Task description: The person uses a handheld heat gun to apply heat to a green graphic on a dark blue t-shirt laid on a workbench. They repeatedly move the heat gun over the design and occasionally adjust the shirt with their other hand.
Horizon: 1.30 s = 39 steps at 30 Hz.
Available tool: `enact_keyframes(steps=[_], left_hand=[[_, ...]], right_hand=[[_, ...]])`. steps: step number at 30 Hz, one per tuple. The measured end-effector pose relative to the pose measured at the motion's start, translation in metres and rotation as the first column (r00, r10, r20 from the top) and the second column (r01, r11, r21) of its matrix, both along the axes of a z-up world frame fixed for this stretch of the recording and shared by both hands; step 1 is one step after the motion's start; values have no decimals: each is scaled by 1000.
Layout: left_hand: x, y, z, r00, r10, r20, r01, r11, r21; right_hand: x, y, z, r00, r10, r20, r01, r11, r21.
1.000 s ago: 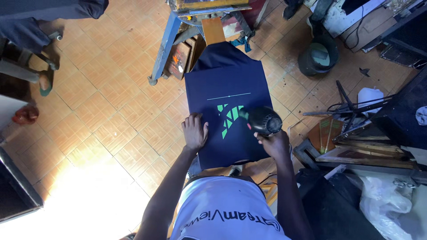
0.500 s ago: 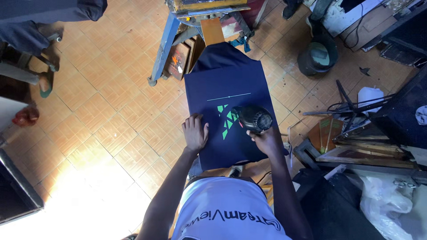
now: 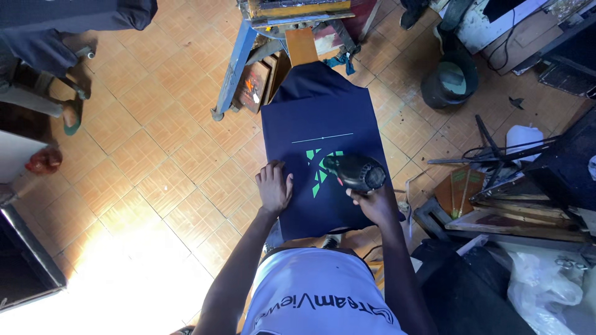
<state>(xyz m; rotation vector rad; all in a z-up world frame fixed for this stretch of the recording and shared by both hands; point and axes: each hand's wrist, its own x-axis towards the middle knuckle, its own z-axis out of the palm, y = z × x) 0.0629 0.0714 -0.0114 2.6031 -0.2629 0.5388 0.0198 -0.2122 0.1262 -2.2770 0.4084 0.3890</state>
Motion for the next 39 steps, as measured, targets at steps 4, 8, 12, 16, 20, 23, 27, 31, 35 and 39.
enact_keyframes(steps=[4, 8, 12, 16, 20, 23, 27, 31, 35, 39], left_hand=[[0, 0, 0, 1000, 0, -26, 0, 1000, 1], [-1, 1, -1, 1000, 16, -15, -16, 1000, -3], [0, 0, 2, 1000, 25, -5, -25, 999, -21], [-2, -2, 0, 999, 33, 6, -32, 999, -39], [-1, -8, 9, 999, 2, 41, 2, 996, -91], [-1, -11, 21, 999, -20, 50, 26, 993, -117], [-6, -12, 24, 999, -11, 43, 16, 991, -131], [-12, -15, 10, 999, 23, -27, -25, 997, -74], [-18, -20, -3, 997, 60, -46, -60, 998, -7], [-18, -21, -5, 997, 64, -29, -63, 997, 47]], right_hand=[[15, -14, -28, 997, -80, 8, 80, 995, -54], [13, -17, -9, 993, -115, 3, 113, 976, -187], [12, -1, 35, 992, -69, -106, 58, 993, -105], [18, 14, 7, 996, 21, 90, -22, 1000, 11], [33, 38, 27, 996, 67, 62, -71, 996, 58], [37, 43, 35, 989, 119, 85, -119, 993, -1], [50, 30, -11, 995, 77, 71, -69, 993, -98], [59, 40, -17, 990, 90, 105, -84, 994, -63], [71, 71, 2, 974, 173, 144, -164, 984, -71], [86, 87, 2, 974, 166, 156, -157, 985, -72]])
